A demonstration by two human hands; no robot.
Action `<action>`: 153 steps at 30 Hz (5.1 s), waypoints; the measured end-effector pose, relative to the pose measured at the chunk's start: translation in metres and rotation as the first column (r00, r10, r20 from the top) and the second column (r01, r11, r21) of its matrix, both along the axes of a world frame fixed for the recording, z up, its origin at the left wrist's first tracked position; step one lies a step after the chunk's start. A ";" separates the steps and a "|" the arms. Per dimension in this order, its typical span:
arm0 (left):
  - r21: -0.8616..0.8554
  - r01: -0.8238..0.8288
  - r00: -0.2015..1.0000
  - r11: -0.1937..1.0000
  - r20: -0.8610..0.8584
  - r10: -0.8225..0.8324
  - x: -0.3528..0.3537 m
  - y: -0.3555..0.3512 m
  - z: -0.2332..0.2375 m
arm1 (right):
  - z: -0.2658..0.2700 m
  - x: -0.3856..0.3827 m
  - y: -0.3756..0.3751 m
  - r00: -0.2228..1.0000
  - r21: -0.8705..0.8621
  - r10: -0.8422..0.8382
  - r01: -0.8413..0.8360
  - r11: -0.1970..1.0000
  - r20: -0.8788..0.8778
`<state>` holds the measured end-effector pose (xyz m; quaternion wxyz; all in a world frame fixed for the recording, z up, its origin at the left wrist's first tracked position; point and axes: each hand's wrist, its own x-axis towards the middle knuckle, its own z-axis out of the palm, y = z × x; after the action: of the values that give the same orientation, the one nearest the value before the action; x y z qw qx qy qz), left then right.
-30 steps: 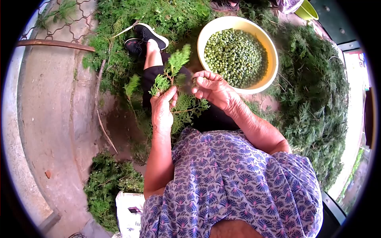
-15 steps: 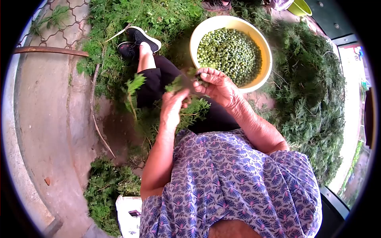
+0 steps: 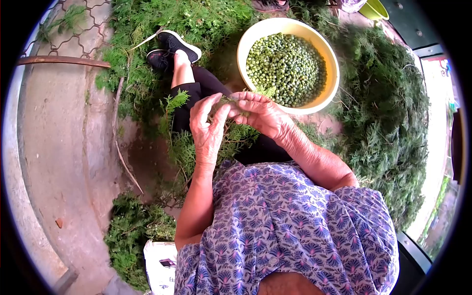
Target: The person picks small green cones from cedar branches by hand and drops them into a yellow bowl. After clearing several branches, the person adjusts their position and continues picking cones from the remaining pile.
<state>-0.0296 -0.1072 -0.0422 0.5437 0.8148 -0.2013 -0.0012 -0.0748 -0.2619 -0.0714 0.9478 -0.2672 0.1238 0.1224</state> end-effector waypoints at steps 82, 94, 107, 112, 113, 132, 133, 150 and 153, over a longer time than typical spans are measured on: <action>0.062 -0.097 0.995 0.993 -0.019 0.098 -0.015 0.013 -0.007 | 0.010 -0.006 0.034 0.999 -0.129 0.050 -0.049 0.990 0.003; 0.069 0.166 0.984 0.984 -0.083 -0.161 -0.062 0.052 0.001 | 0.000 0.003 -0.102 0.955 -0.788 -0.290 0.218 0.575 0.052; 0.739 -0.217 0.965 0.638 0.061 0.257 -0.102 0.169 -0.047 | -0.058 -0.013 -0.233 0.764 -0.911 -0.645 0.259 0.321 -0.011; 0.704 -0.163 0.970 0.691 -0.012 0.242 -0.091 0.160 -0.040 | -0.056 -0.013 -0.177 0.808 -0.858 -0.589 0.298 0.418 -0.007; 0.701 -0.163 0.971 0.694 -0.009 0.238 -0.091 0.160 -0.042 | -0.053 -0.012 -0.164 0.821 -0.850 -0.570 0.282 0.446 -0.027; -0.270 -0.463 0.814 0.844 -0.506 0.285 -0.014 0.181 0.054 | -0.024 0.008 -0.042 0.978 -0.704 -0.211 0.144 0.695 -0.008; -0.409 -0.496 0.798 0.765 -0.561 0.218 -0.007 0.181 0.060 | -0.024 0.009 -0.034 0.984 -0.693 -0.176 0.131 0.709 0.006; -0.924 -0.371 0.825 0.092 -0.374 -0.424 0.048 0.127 0.035 | 0.021 0.015 0.035 0.989 -0.687 0.125 -0.142 0.713 -0.075; -0.926 -0.375 0.807 0.051 -0.353 -0.473 0.050 0.121 0.031 | 0.020 0.014 0.042 0.965 -0.635 0.235 -0.253 0.729 -0.115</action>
<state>0.0203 0.0137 -0.0114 0.9791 0.1529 0.0043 -0.1339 -0.0608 -0.2202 -0.0515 0.7717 -0.5887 0.1344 0.1993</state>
